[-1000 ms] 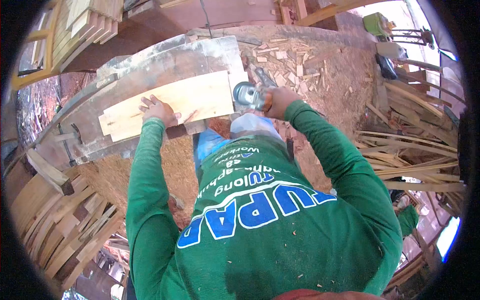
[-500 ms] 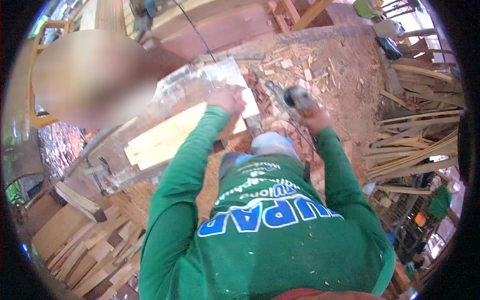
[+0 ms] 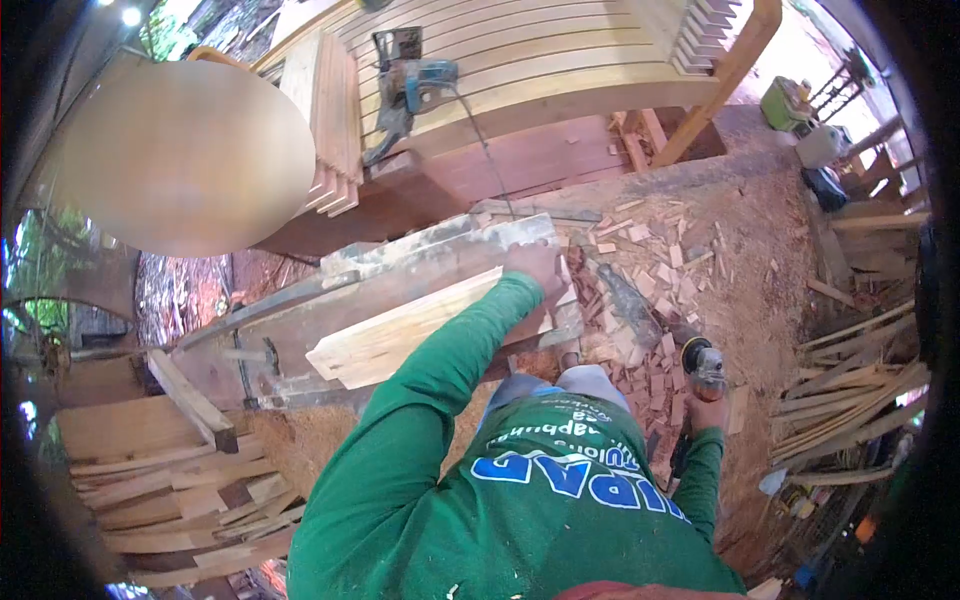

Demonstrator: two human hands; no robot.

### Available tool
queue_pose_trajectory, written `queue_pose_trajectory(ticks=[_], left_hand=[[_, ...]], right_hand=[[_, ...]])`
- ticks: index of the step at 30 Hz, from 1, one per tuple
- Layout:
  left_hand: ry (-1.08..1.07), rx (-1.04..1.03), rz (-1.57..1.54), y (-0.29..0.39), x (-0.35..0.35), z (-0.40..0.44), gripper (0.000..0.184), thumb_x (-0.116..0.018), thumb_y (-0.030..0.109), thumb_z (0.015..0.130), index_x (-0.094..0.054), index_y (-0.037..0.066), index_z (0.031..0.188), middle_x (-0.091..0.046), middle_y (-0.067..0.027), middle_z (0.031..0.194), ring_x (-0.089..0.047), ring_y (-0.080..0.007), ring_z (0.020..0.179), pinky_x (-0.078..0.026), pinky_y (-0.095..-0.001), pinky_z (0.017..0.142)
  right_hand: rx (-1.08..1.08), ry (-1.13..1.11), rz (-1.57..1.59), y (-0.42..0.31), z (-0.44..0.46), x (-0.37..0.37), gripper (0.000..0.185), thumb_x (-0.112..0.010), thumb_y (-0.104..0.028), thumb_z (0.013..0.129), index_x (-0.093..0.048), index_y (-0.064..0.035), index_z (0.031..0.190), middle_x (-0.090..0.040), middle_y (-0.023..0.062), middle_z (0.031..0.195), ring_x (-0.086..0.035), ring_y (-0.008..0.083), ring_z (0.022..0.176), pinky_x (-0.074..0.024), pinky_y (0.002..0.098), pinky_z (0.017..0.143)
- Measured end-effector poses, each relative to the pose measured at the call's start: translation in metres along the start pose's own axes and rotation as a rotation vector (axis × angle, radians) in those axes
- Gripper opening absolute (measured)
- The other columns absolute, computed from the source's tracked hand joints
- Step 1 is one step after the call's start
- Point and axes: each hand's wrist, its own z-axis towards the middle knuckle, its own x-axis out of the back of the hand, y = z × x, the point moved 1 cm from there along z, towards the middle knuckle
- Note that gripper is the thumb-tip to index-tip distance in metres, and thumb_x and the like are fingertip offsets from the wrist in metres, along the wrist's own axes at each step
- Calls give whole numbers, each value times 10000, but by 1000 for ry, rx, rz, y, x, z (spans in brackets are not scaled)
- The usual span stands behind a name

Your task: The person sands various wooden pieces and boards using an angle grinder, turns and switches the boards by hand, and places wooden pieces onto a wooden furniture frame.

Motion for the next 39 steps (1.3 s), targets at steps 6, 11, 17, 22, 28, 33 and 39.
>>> queue_pose_trajectory(ticks=[6, 11, 17, 22, 28, 33, 39], left_hand=[[62, -17, -67, 27, 7, -59, 420, -590, 395, 959, -659, 141, 1287, -658, -125, 1237, -671, -325, 1129, -393, -550, 1039], [350, -97, -256, 5, -22, -115, 626, -710, 428, 886, -540, 128, 1409, -556, -152, 1389, -634, -355, 1190, -454, -540, 1029], [146, 150, -115, -107, -54, -228, 751, -800, 293, 756, -499, 128, 1423, -634, -204, 1296, -642, -399, 1191, -490, -535, 1025], [-125, 269, -121, -164, -35, -246, 490, -749, 206, 772, -607, 104, 1230, -740, -167, 1051, -708, -402, 991, -570, -519, 858], [195, 177, -30, -178, -25, -214, 365, -696, 160, 818, -634, 132, 1177, -745, -133, 1094, -712, -360, 1009, -549, -525, 849], [290, 193, 20, -168, -64, -202, 370, -635, 186, 885, -625, 159, 1254, -703, -78, 1247, -687, -317, 1110, -525, -482, 901], [85, 241, 12, -153, -126, -218, 801, -652, 325, 946, -273, 297, 1651, -236, -36, 1735, -289, -389, 1556, -325, -691, 1171]], right_hand=[[207, -51, 27, -61, 20, -36, 393, -803, -76, 710, -725, -2, 1088, -728, 46, 963, -698, 178, 837, -558, 351, 748], [384, -81, -97, -124, 33, -56, 385, -785, -117, 723, -727, -5, 1086, -750, 84, 961, -725, 212, 851, -566, 376, 770], [429, -119, -110, -179, 4, -65, 408, -792, -151, 712, -732, -10, 1090, -764, 121, 984, -739, 232, 902, -573, 393, 804], [407, -128, -214, -161, 10, -75, 426, -820, -163, 707, -732, 6, 1087, -765, 121, 995, -739, 233, 908, -574, 391, 809], [562, -163, -92, -122, 53, -79, 354, -798, -93, 716, -725, 14, 1045, -737, 84, 924, -718, 229, 818, -577, 385, 722], [509, -159, -71, -129, 71, -65, 274, -781, -76, 725, -694, -12, 977, -674, 72, 742, -635, 178, 563, -513, 346, 510], [526, -205, -28, -131, 107, -58, 340, -778, -82, 751, -682, -22, 1072, -680, 72, 784, -650, 199, 633, -533, 364, 569]])
